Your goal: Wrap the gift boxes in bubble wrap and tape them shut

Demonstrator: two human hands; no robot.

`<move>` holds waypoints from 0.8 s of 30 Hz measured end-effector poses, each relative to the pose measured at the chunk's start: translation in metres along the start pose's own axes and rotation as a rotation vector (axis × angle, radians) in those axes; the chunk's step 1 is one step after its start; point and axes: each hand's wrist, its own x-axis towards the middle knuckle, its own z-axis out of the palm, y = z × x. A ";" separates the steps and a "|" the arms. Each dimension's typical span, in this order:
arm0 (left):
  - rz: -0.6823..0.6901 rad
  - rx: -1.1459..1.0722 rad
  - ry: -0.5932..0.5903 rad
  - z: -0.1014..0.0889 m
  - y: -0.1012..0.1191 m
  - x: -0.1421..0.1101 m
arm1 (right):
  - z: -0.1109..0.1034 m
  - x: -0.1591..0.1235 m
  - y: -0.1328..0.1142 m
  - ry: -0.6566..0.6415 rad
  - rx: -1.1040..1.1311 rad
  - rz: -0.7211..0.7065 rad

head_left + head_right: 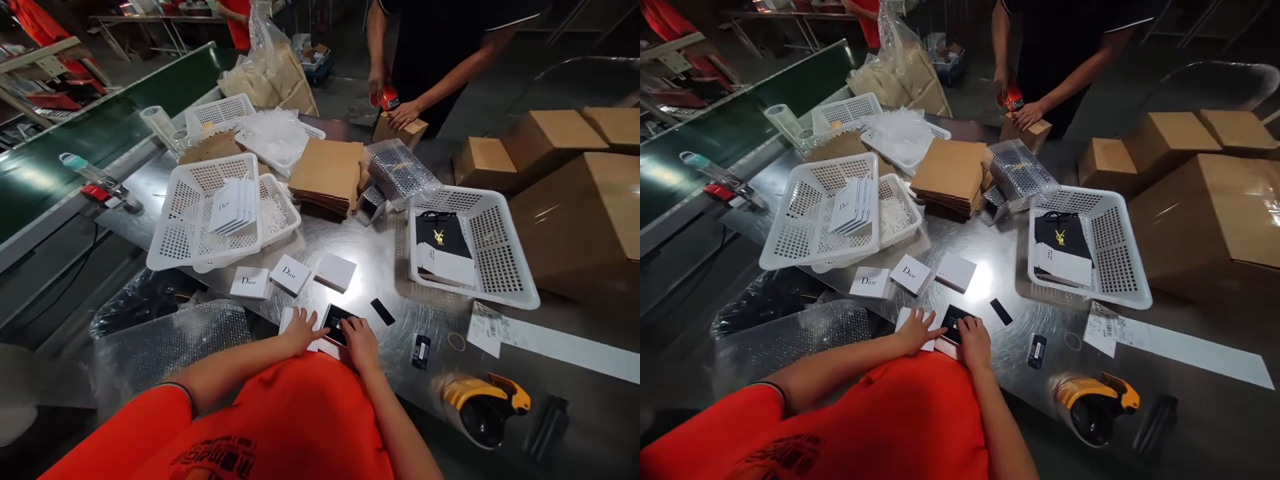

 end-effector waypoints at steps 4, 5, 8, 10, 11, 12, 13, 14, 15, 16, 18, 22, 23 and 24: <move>-0.010 0.019 -0.043 -0.001 0.002 0.001 | 0.002 -0.003 0.003 -0.018 -0.035 -0.045; -0.012 0.021 -0.043 -0.001 0.002 0.001 | 0.003 -0.004 0.005 -0.022 -0.041 -0.051; -0.026 0.003 0.005 0.004 0.004 0.004 | 0.007 -0.001 0.010 -0.008 -0.026 -0.065; -0.029 -0.016 0.037 0.009 0.004 0.006 | 0.009 0.003 0.015 0.012 0.004 -0.074; -0.028 -0.029 0.050 0.011 0.004 0.007 | 0.010 0.005 0.018 0.020 0.018 -0.077; -0.026 -0.043 0.057 0.013 0.004 0.008 | 0.011 0.007 0.020 0.026 0.029 -0.081; -0.020 -0.057 0.061 0.014 0.004 0.009 | 0.011 0.008 0.022 0.032 0.035 -0.083; -0.014 -0.068 0.062 0.014 0.004 0.010 | 0.012 0.008 0.022 0.041 0.038 -0.084; -0.012 -0.073 0.057 0.015 0.003 0.011 | 0.013 0.007 0.023 0.052 0.041 -0.087; -0.014 -0.069 0.044 0.015 0.003 0.011 | 0.014 0.005 0.023 0.062 0.043 -0.090; -0.017 -0.051 0.015 0.014 0.003 0.012 | 0.020 0.000 0.023 0.109 0.037 -0.110; -0.005 -0.035 0.004 0.014 0.004 0.016 | 0.041 -0.006 0.031 0.327 0.000 -0.262; 0.007 -0.038 0.006 0.015 0.004 0.018 | 0.047 -0.005 0.034 0.379 -0.005 -0.306; 0.017 -0.043 0.011 0.016 0.004 0.021 | 0.053 -0.003 0.038 0.419 -0.004 -0.333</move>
